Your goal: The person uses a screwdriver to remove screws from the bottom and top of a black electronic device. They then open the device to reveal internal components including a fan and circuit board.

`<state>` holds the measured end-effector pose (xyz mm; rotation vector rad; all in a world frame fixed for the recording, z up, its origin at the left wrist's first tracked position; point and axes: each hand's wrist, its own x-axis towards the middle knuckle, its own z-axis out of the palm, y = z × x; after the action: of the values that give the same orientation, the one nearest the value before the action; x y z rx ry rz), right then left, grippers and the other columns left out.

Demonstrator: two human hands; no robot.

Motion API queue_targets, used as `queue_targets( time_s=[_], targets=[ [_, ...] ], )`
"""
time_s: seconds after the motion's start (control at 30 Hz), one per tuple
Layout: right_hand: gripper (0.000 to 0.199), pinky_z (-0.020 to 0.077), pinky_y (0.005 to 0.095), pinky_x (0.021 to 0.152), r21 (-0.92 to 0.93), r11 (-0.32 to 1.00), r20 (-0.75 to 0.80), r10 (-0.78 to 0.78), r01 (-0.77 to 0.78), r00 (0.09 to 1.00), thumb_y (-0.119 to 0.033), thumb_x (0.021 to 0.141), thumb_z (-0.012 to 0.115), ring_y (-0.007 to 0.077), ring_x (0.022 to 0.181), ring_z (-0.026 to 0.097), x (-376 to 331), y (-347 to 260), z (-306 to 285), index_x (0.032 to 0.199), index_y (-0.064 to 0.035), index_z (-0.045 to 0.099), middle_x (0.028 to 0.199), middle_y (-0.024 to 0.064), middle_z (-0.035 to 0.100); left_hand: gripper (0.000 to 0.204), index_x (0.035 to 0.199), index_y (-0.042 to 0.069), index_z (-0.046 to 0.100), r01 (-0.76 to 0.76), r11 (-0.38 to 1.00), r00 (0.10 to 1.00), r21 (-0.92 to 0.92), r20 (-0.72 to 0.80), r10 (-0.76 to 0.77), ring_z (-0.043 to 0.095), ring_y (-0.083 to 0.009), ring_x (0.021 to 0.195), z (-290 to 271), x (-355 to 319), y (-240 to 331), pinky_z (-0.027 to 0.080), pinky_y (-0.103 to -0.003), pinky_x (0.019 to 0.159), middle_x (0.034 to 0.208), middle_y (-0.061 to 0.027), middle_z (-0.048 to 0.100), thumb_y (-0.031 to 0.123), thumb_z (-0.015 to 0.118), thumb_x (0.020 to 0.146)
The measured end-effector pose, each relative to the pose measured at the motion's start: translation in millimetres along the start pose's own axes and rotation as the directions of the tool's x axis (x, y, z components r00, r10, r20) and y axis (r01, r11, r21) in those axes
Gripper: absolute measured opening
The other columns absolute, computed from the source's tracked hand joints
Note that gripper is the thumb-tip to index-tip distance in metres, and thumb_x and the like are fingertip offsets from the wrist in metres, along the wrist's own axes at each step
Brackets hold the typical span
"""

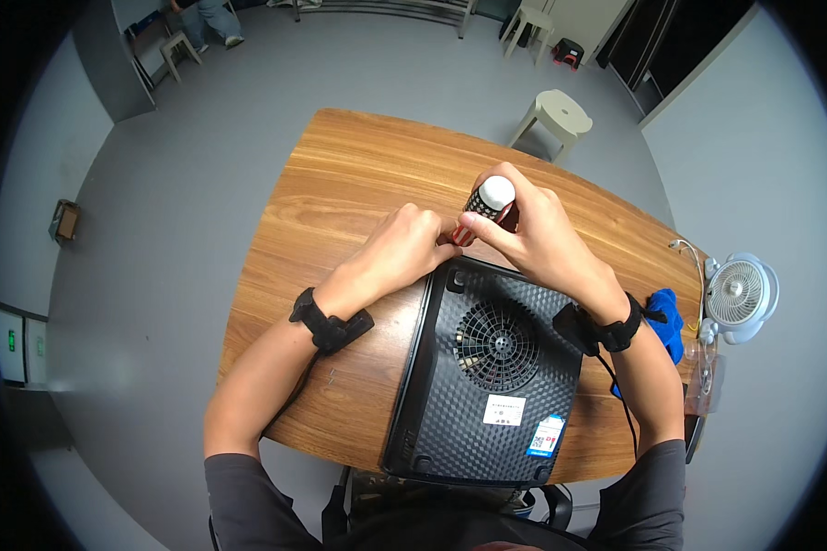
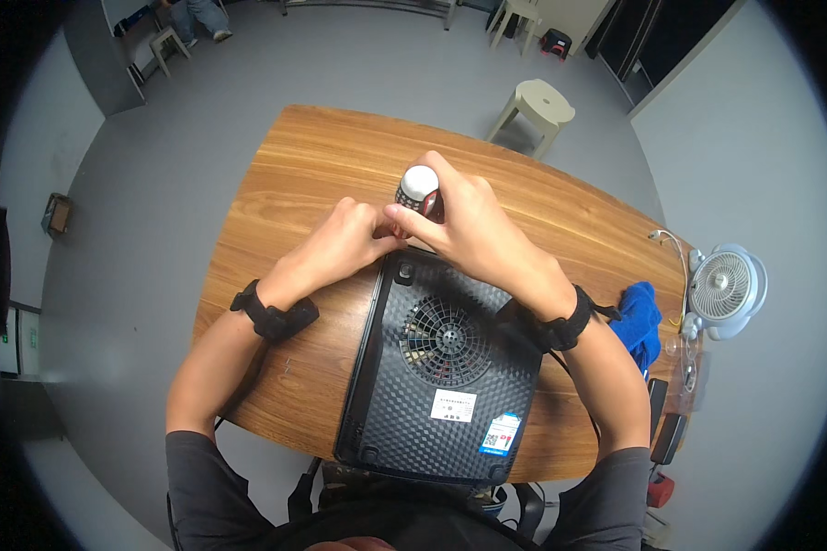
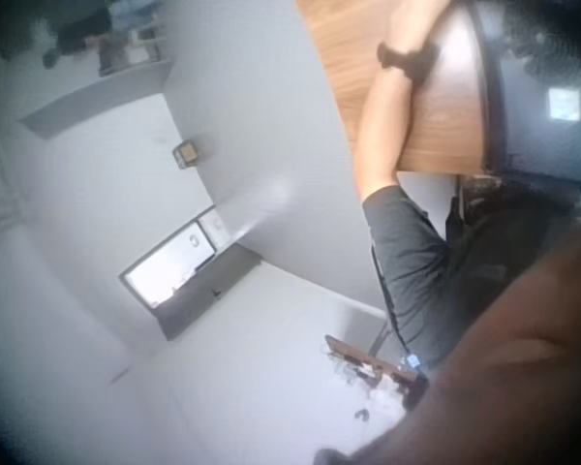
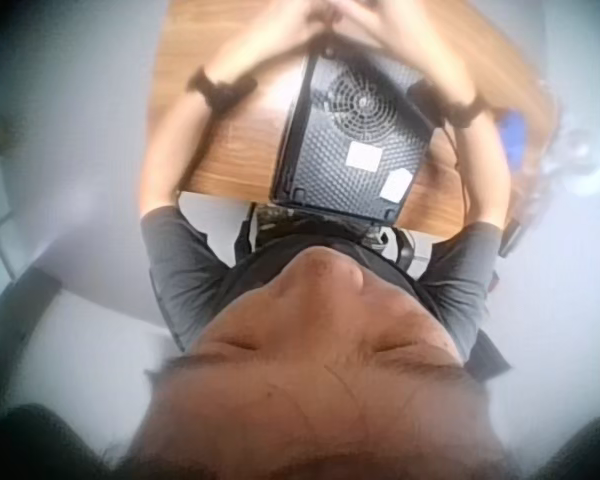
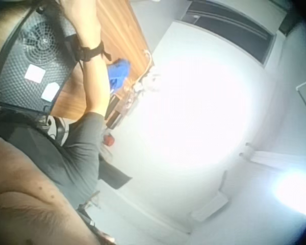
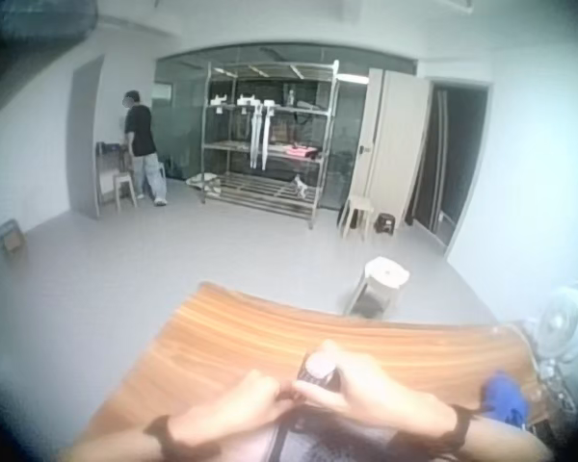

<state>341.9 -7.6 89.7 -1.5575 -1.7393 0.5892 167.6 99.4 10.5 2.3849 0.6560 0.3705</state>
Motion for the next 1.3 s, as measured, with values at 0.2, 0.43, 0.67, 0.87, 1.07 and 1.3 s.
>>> queue_targets(
  time_s=[0.2, 0.43, 0.67, 0.87, 1.07, 1.3],
  targets=[
    [0.039, 0.0543, 0.0392, 0.064, -0.023, 1.0, 0.02, 0.008, -0.007, 1.0, -0.033, 0.096, 0.075, 0.0289, 0.074, 0.072, -0.2, 6.9, 0.7, 0.103, -0.0002, 0.054, 0.081, 0.0178, 0.071, 0.017, 0.095, -0.003, 0.078, -0.025, 0.999, 0.999, -0.035, -0.029, 0.024, 0.073, -0.0401, 0.078, -5.6, -1.4, 11.4, 0.058, -0.045, 0.074, 0.085, -0.0254, 0.072, 0.012, 0.076, 0.087],
    [0.035, 0.0532, 0.0367, 0.067, -0.185, 0.983, 0.1, 0.012, 0.007, 0.995, -0.029, 0.093, 0.077, 0.0255, 0.078, 0.068, 1.9, -11.2, -8.3, 0.104, -0.001, 0.06, 0.088, 0.0144, 0.068, 0.018, 0.09, -0.002, 0.076, -0.013, 1.0, 0.999, -0.001, -0.029, 0.013, 0.071, -0.0423, 0.08, -6.5, -3.0, 12.2, 0.057, -0.048, 0.075, 0.08, -0.0266, 0.07, 0.016, 0.076, 0.086],
    [0.036, 0.0545, 0.0455, 0.079, -0.244, 0.959, 0.044, -0.138, 0.144, 0.99, -0.028, 0.092, 0.076, 0.0388, 0.09, 0.066, 5.9, -20.3, -6.7, 0.105, 0.0012, 0.06, 0.098, 0.0193, 0.065, 0.021, 0.093, -0.002, 0.075, -0.014, 0.999, 1.0, -0.039, -0.022, 0.013, 0.072, -0.0413, 0.081, 0.2, -2.9, 3.5, 0.056, -0.047, 0.073, 0.083, -0.0236, 0.072, 0.016, 0.078, 0.085],
    [0.035, 0.0541, 0.0457, 0.082, -0.24, 0.935, 0.067, -0.254, 0.262, 0.965, -0.022, 0.09, 0.074, 0.0379, 0.091, 0.065, 3.3, -7.4, -10.0, 0.114, -0.0009, 0.061, 0.101, 0.0176, 0.066, 0.021, 0.095, -0.002, 0.071, -0.048, 0.955, 0.998, -0.294, -0.04, 0.038, 0.071, -0.036, 0.074, -21.1, -3.8, 21.2, 0.056, -0.041, 0.069, 0.082, -0.0201, 0.073, 0.015, 0.077, 0.084],
    [0.043, 0.0536, 0.0457, 0.077, -0.433, 0.898, 0.007, -0.082, 0.077, 0.997, -0.033, 0.087, 0.077, 0.0383, 0.093, 0.064, 1.9, -25.6, -6.0, 0.108, 0.0001, 0.058, 0.096, 0.0165, 0.063, 0.024, 0.087, -0.004, 0.065, -0.096, 0.977, 0.99, -0.189, -0.123, 0.073, 0.07, -0.0335, 0.069, -14.2, 0.7, 16.8, 0.055, -0.042, 0.066, 0.079, -0.0179, 0.071, 0.015, 0.079, 0.083],
    [0.042, 0.0526, 0.0459, 0.078, -0.358, 0.931, 0.031, -0.059, 0.066, 0.998, -0.027, 0.084, 0.079, 0.0387, 0.092, 0.064, -3.6, -20.9, -11.4, 0.108, 0.0001, 0.058, 0.1, 0.0179, 0.061, 0.024, 0.091, -0.001, 0.064, -0.133, 0.966, 0.978, -0.22, -0.188, 0.092, 0.068, -0.0319, 0.077, -2.9, 2.3, 20.1, 0.054, -0.042, 0.069, 0.086, -0.0167, 0.068, 0.011, 0.081, 0.08]
  ],
)
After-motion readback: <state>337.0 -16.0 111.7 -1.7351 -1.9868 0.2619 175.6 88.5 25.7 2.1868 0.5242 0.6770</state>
